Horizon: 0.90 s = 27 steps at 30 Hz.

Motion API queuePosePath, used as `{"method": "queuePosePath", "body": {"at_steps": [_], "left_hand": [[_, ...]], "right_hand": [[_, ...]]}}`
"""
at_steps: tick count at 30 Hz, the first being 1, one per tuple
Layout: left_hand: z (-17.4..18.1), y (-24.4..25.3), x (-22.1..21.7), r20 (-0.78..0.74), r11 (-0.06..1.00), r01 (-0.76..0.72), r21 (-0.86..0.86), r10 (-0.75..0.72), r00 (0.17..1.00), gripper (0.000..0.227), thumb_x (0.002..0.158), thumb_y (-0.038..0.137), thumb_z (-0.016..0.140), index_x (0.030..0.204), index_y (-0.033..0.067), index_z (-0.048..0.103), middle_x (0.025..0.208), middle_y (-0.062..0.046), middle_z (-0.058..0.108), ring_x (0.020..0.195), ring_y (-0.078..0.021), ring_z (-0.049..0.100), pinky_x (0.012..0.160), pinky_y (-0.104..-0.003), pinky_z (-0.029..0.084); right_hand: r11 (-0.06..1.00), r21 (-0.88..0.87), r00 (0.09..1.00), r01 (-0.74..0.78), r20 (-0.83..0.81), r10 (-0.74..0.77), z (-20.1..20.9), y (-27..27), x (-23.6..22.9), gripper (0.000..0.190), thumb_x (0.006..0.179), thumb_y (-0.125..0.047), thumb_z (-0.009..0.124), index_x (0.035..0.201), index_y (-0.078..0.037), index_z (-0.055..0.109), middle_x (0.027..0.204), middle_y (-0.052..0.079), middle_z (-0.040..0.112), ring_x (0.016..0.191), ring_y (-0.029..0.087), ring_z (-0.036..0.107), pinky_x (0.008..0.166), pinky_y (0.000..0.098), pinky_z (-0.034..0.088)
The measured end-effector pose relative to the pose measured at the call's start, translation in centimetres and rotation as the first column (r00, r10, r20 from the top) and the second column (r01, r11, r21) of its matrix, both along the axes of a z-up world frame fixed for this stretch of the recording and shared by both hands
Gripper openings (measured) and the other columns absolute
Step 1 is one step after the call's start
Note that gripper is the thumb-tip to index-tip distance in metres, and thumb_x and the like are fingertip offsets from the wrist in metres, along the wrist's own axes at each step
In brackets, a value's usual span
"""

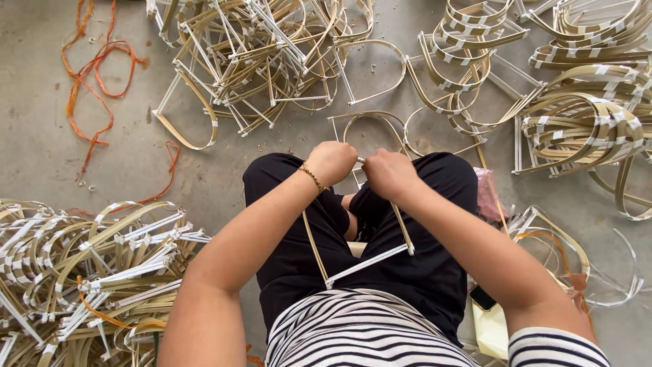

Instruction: Assembling curved bamboo frame components into structured parts using hand tools and manual manipulation.

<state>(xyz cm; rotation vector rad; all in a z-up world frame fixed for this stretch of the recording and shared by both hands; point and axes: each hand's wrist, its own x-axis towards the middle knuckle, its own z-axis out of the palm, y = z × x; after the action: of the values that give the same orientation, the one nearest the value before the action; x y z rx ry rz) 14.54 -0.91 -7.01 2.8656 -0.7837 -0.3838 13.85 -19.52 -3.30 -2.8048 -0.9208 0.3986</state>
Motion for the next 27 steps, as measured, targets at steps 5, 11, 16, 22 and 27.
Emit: {"method": "queuePosePath", "body": {"at_steps": [5,11,16,22,27], "left_hand": [[-2.7,1.1,-2.3,0.01,0.984,-0.135,-0.118,0.137,0.991,0.009,0.084,0.009,0.065,0.081,0.0056,0.072,0.08,-0.015,0.074,0.078,-0.0343,0.074,0.069,-0.045,0.06],[-3.0,2.2,-1.3,0.059,0.982,-0.138,-0.132,0.146,0.988,0.009,0.088,0.011,0.065,0.086,0.0054,0.072,0.082,-0.015,0.073,0.08,-0.0343,0.073,0.07,-0.045,0.059],[10.0,1.0,-2.1,-0.004,0.909,-0.148,-0.388,0.159,0.987,0.018,0.092,0.024,0.07,0.098,0.0066,0.072,0.09,-0.016,0.073,0.088,-0.0361,0.07,0.075,-0.048,0.055],[19.4,0.7,-7.0,-0.128,0.708,-0.049,-0.705,-0.059,0.99,0.036,0.088,0.036,0.076,0.105,0.0059,0.065,0.088,-0.012,0.071,0.08,-0.0315,0.069,0.068,-0.04,0.053],[18.0,1.3,-9.3,-0.452,0.787,-0.215,-0.579,-0.09,0.888,0.02,0.095,0.028,0.066,0.098,0.0083,0.071,0.08,-0.008,0.072,0.071,-0.0249,0.068,0.067,-0.038,0.054]], "right_hand": [[0.996,-0.093,0.99,0.01,0.139,0.003,-4.9,1.7,-1.7,0.012,0.083,-0.015,0.069,0.086,-0.007,0.077,0.093,0.015,0.07,0.08,0.032,0.074,0.065,0.0407,0.06],[0.993,-0.101,0.986,0.055,0.165,-0.038,-4.6,2.1,-1.3,0.012,0.084,-0.015,0.069,0.09,-0.008,0.076,0.093,0.013,0.069,0.081,0.03,0.075,0.062,0.0394,0.061],[0.966,0.23,0.961,0.115,0.22,-0.167,8.4,-2.3,-2.6,0.017,0.099,-0.028,0.071,0.102,-0.011,0.073,0.09,0.01,0.07,0.082,0.03,0.072,0.068,0.0434,0.057],[0.548,0.607,0.673,0.576,-0.732,0.103,9.5,-8.0,-6.2,0.03,0.091,-0.016,0.073,0.118,-0.005,0.067,0.09,0.0,0.063,0.075,0.01,0.056,0.064,0.0274,0.047],[0.614,0.7,0.784,0.364,-0.586,0.204,7.8,-8.0,-9.0,0.018,0.102,-0.018,0.063,0.098,-0.003,0.071,0.085,0.001,0.06,0.079,0.011,0.057,0.073,0.0274,0.047]]}}
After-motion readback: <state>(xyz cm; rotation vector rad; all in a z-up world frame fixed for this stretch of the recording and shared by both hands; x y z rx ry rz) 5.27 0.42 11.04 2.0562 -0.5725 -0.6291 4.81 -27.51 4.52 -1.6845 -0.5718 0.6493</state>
